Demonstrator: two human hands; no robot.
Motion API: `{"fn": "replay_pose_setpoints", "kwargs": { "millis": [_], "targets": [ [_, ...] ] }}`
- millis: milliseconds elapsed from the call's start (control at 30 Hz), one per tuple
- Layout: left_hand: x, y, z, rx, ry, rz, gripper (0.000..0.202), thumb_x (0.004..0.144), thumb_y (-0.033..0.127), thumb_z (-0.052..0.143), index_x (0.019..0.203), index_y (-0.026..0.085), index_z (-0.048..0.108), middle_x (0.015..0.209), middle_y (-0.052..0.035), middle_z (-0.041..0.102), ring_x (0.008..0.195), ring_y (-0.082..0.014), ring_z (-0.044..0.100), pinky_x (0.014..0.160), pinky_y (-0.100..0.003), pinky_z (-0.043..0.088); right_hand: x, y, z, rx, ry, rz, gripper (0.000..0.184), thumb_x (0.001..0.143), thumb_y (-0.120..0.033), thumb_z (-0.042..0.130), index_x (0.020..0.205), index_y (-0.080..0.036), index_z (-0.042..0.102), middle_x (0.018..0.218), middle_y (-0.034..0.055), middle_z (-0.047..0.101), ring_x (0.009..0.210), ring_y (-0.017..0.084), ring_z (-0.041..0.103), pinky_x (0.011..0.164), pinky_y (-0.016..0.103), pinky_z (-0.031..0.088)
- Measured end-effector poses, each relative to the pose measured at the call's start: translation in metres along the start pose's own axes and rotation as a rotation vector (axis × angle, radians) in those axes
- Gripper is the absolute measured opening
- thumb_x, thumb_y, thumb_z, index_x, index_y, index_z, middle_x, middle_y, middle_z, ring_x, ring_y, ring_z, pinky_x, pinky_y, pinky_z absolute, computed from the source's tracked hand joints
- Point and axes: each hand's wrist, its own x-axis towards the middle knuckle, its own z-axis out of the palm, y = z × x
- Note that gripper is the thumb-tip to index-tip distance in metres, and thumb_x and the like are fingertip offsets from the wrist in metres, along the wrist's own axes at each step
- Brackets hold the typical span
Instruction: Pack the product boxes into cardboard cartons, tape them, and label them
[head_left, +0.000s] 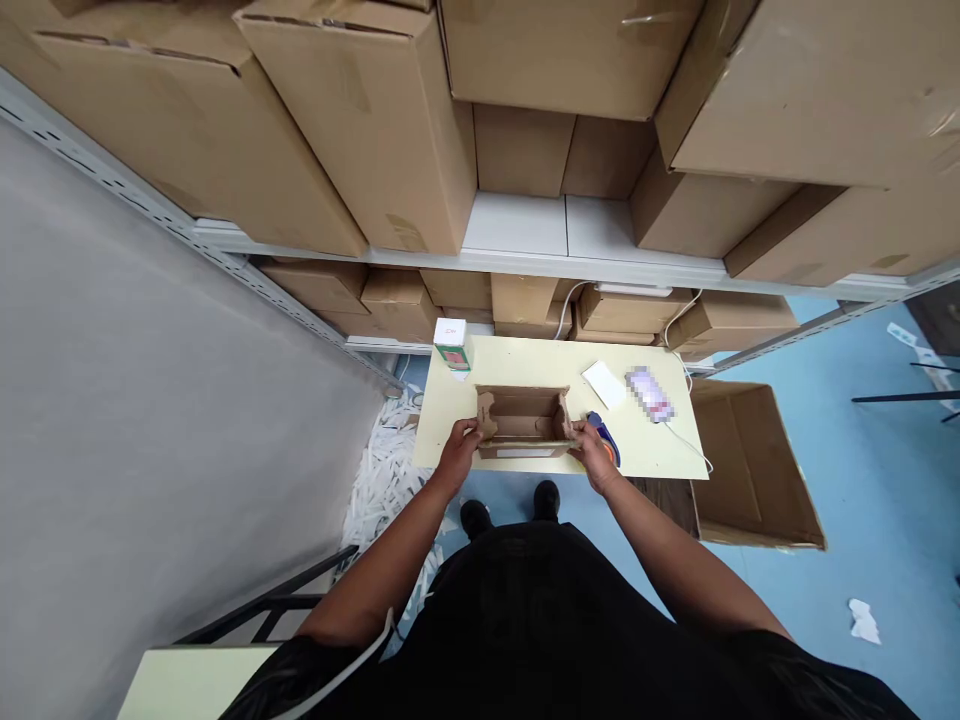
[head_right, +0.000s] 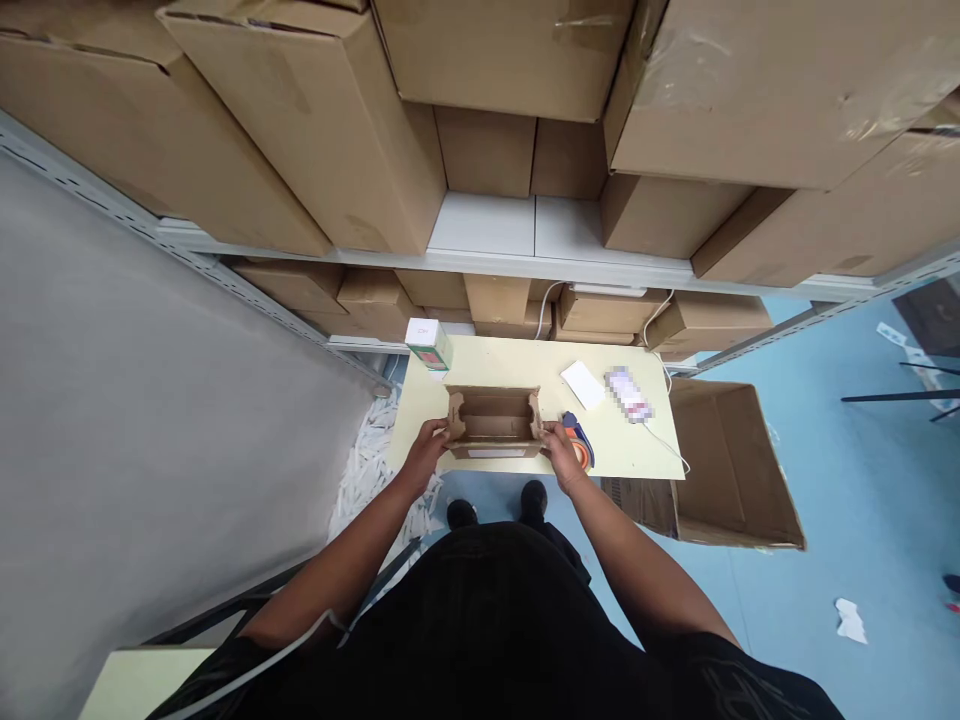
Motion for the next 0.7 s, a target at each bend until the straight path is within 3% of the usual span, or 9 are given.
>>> {"fn": "replay_pose_setpoints", "kwargs": {
  "millis": [100, 233, 333, 433, 567, 633, 700],
  "targets": [
    [-0.007, 0.004, -0.01, -0.014, -0.082, 0.094, 0.05, 0.092, 0.029, 0.055, 0.141, 0.026, 0.042, 0.151, -0.0121, 0.052, 0.132, -0.0257, 0.06, 0.098, -0.042, 0.056, -0.004, 0.004, -0.006, -0.133, -0.064, -0.038, 0.041, 0.087, -0.044, 0.051, 0.124, -0.028, 0.055, 0.125, 0.0072, 0.067, 0.119, 0.026, 0.065, 0.092, 0.039, 0.057],
    [-0.02, 0.017, -0.02, 0.397, -0.192, 0.392, 0.063, 0.091, 0.025, 0.059, 0.152, 0.029, 0.043, 0.171, -0.01, 0.021, 0.142, -0.0311, 0.049, 0.107, -0.048, 0.052, -0.015, 0.0, -0.005, -0.503, 0.0, -0.278, 0.07, 0.085, -0.037, 0.059, 0.151, -0.026, 0.039, 0.146, 0.0128, 0.054, 0.137, 0.029, 0.054, 0.101, 0.045, 0.054],
    [-0.023, 0.029, -0.018, 0.665, -0.254, 0.497, 0.066, 0.09, 0.012, 0.051, 0.152, 0.036, 0.049, 0.172, -0.0032, 0.021, 0.142, -0.034, 0.045, 0.107, -0.052, 0.052, -0.026, -0.008, 0.003, -0.804, 0.074, -0.53, 0.069, 0.092, -0.03, 0.055, 0.158, -0.024, 0.035, 0.161, 0.0173, 0.036, 0.148, 0.033, 0.041, 0.108, 0.051, 0.051],
    [-0.02, 0.038, -0.015, 0.767, -0.251, 0.481, 0.068, 0.088, 0.006, 0.048, 0.148, 0.037, 0.054, 0.173, -0.0003, 0.021, 0.139, -0.0348, 0.047, 0.1, -0.052, 0.055, -0.03, -0.019, 0.009, -1.016, 0.082, -0.599, 0.065, 0.094, -0.021, 0.049, 0.159, -0.025, 0.039, 0.165, 0.018, 0.032, 0.144, 0.037, 0.045, 0.098, 0.049, 0.057],
    [-0.017, 0.041, -0.015, 0.746, -0.159, 0.419, 0.047, 0.093, 0.024, 0.058, 0.139, 0.025, 0.06, 0.171, -0.0087, 0.023, 0.135, -0.0363, 0.051, 0.103, -0.052, 0.055, -0.027, -0.029, 0.006, -1.151, 0.054, -0.584, 0.069, 0.093, -0.018, 0.049, 0.161, -0.028, 0.038, 0.169, 0.0167, 0.028, 0.124, 0.036, 0.063, 0.079, 0.043, 0.062],
    [-0.017, 0.04, -0.014, 0.699, -0.081, 0.385, 0.046, 0.091, 0.038, 0.065, 0.134, 0.021, 0.061, 0.167, -0.0142, 0.028, 0.134, -0.0377, 0.053, 0.103, -0.051, 0.055, -0.024, -0.028, 0.005, -1.129, 0.043, -0.58, 0.065, 0.094, -0.019, 0.047, 0.158, -0.027, 0.043, 0.168, 0.0154, 0.032, 0.12, 0.033, 0.065, 0.078, 0.041, 0.061],
    [-0.015, 0.039, -0.012, 0.643, -0.013, 0.366, 0.045, 0.088, 0.041, 0.069, 0.127, 0.02, 0.061, 0.162, -0.0166, 0.034, 0.132, -0.0373, 0.055, 0.101, -0.049, 0.056, -0.02, -0.023, 0.004, -1.048, 0.078, -0.556, 0.056, 0.095, -0.021, 0.046, 0.15, -0.024, 0.053, 0.163, 0.0149, 0.04, 0.122, 0.031, 0.064, 0.084, 0.041, 0.061]
  ]
}}
